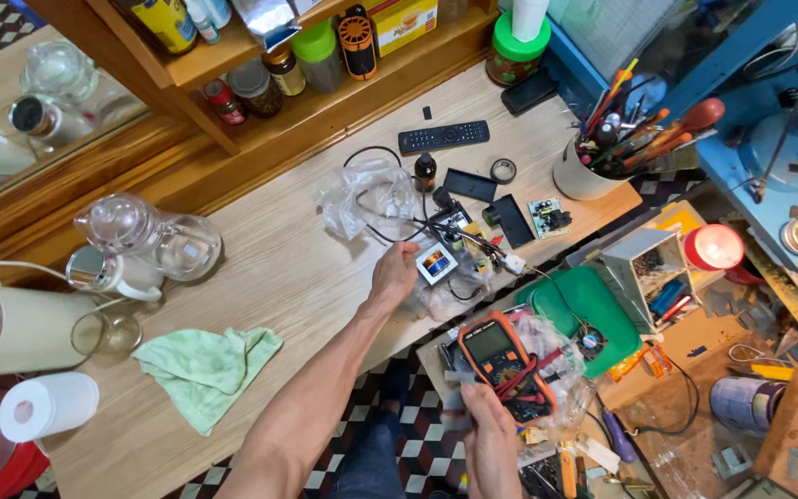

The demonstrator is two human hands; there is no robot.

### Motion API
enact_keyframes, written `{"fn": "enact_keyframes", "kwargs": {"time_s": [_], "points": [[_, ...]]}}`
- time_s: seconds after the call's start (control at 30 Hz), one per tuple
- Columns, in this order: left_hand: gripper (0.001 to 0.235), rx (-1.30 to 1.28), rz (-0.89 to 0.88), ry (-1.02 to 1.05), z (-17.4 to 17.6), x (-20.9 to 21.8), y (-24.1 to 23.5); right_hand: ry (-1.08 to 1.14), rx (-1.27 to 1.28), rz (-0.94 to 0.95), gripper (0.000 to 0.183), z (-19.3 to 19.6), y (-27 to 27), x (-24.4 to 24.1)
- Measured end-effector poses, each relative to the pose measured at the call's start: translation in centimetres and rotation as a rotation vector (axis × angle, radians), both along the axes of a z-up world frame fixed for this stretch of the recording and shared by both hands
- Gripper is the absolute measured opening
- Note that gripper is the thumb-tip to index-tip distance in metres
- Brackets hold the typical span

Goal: The person assembles a small electronic component by inserting metal shims into a gray housing that contains a copper coil. They use a yellow utility knife to trim and adjust the shims, repeatedly checking fit and alignment. The person also handles a multimeter and a small white plastic piece during the process.

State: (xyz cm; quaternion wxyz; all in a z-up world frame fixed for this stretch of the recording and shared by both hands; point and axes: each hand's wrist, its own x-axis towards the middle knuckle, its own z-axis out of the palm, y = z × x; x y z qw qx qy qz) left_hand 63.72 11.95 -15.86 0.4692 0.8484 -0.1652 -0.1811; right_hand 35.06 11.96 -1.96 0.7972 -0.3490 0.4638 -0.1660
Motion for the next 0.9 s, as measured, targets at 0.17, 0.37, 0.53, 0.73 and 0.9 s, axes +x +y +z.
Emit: {"fn": "enact_keyframes", "kwargs": {"time_s": [0.17, 0.37, 0.53, 0.73, 0.9], "points": [[0.032, 0.044, -0.135, 0.184, 0.3, 2.4, 0.4, 0.07, 0.032, -0.046, 0.021, -0.2, -0.4, 9.5], [0.034, 0.067, -0.339, 0.278, 2.5, 3.6, 0.6, 0.115, 0.074, -0.068, 0.019, -2.4, -1.1, 12.2], [0.066, 0.007, -0.412, 0.112, 5.0, 1.5, 0.8, 0.132, 0.062, -0.109, 0.016, -3.4, -0.9, 11.6], [0.078, 0.174, -0.295, -0.076, 4.7, -1.1, -1.2, 0.155, 0.076, -0.149, 0.016, -3.6, -0.2, 10.5], [0.077, 0.269, -0.307, -0.205, 4.1, -1.8, -2.2, 0.201, 0.094, -0.176, 0.014, -2.7, 0.1, 9.2]]}}
